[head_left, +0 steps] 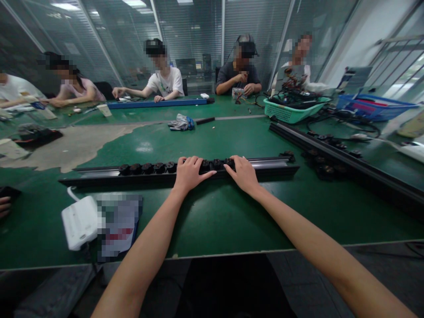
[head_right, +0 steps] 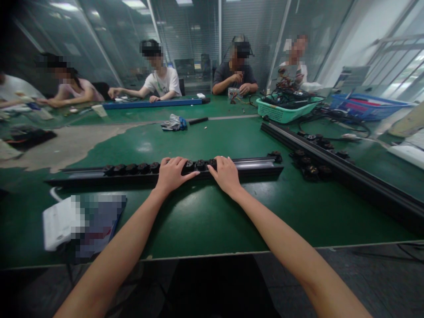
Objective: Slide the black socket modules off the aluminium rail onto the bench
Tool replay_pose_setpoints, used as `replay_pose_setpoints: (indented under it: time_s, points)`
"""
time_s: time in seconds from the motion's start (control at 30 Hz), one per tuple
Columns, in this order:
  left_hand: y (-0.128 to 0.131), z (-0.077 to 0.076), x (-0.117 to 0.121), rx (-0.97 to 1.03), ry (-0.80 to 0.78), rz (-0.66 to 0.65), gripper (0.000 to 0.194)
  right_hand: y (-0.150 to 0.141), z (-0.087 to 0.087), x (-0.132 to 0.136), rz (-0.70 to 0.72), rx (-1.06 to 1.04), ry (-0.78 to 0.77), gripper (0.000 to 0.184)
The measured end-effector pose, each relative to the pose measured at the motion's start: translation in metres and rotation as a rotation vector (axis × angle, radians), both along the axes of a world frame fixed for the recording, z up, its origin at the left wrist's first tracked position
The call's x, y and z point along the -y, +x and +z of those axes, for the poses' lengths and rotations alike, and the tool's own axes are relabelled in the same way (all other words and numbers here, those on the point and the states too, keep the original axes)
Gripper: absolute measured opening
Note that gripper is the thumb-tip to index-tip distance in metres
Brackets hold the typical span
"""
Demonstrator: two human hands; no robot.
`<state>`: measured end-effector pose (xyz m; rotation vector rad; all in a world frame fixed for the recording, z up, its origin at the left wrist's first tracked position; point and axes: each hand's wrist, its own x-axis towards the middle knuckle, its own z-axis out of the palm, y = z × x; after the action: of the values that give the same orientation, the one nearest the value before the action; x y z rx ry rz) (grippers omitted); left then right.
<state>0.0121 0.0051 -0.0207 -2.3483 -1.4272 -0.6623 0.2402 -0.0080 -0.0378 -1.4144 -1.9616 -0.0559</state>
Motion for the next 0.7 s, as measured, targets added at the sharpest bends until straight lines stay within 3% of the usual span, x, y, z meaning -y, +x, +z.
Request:
replay_pose_setpoints:
  time_s: [0.7]
  points:
    - [0.0003, -0.0003, -0.0003, 0.005, -0.016, 0.001, 0.062, -0.0015, 0.0016, -0.0028, -0.038, 0.012, -0.019, 0.031]
